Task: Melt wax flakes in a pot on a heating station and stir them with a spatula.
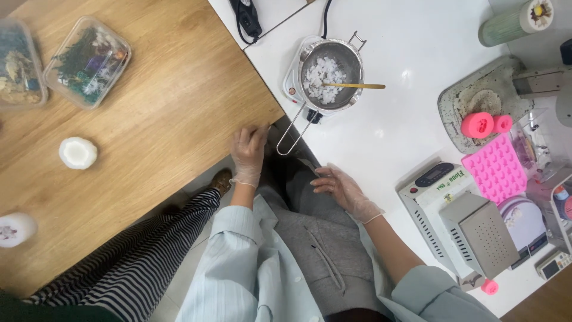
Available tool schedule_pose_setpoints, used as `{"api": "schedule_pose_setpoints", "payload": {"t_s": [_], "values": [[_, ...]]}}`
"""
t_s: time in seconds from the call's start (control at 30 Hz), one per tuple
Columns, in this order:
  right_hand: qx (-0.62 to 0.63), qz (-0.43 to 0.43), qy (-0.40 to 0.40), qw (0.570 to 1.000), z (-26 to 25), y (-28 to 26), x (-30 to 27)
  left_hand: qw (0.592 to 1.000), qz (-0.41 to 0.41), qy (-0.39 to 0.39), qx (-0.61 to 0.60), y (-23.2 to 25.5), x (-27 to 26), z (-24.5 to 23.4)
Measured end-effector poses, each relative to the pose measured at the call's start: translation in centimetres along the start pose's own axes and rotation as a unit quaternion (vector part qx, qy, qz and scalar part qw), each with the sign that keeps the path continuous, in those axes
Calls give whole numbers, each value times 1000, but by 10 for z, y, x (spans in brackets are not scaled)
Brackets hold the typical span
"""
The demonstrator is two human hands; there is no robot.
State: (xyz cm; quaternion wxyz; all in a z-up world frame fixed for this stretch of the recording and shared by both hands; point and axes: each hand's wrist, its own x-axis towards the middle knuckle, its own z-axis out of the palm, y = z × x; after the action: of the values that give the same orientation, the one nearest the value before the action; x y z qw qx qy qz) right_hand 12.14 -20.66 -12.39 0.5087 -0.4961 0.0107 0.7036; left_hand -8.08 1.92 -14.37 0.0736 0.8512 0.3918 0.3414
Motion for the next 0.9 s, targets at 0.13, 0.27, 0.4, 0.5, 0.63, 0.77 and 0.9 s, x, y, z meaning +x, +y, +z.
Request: {"api": "schedule_pose_setpoints", "payload": {"t_s": [0.13,0.27,0.4,0.5,0.63,0.77,0.9], "values": [[-18,-6,37,999,8,-6,1,995,-85,54,-12,-10,8,-35],[3,-27,-25,999,5,-5,-2,981,-142,126,48,-5,51,-79],[14,-9,-17,1000,-9,6,11,975,-124,181,-24,24,129,-114],[-10,12,25,1000,4,-1,8,972,-81,202,-85,56,181,-124],[-32,1,23,999,7,0,5,979,-2,84,-184,114,225,-133],[-83,-1,28,996,17,-1,-3,949,-114,-195,-219,150,247,-111],[-136,-8,19,990,17,0,-6,944,-80,-294,-126,132,237,-54]]}}
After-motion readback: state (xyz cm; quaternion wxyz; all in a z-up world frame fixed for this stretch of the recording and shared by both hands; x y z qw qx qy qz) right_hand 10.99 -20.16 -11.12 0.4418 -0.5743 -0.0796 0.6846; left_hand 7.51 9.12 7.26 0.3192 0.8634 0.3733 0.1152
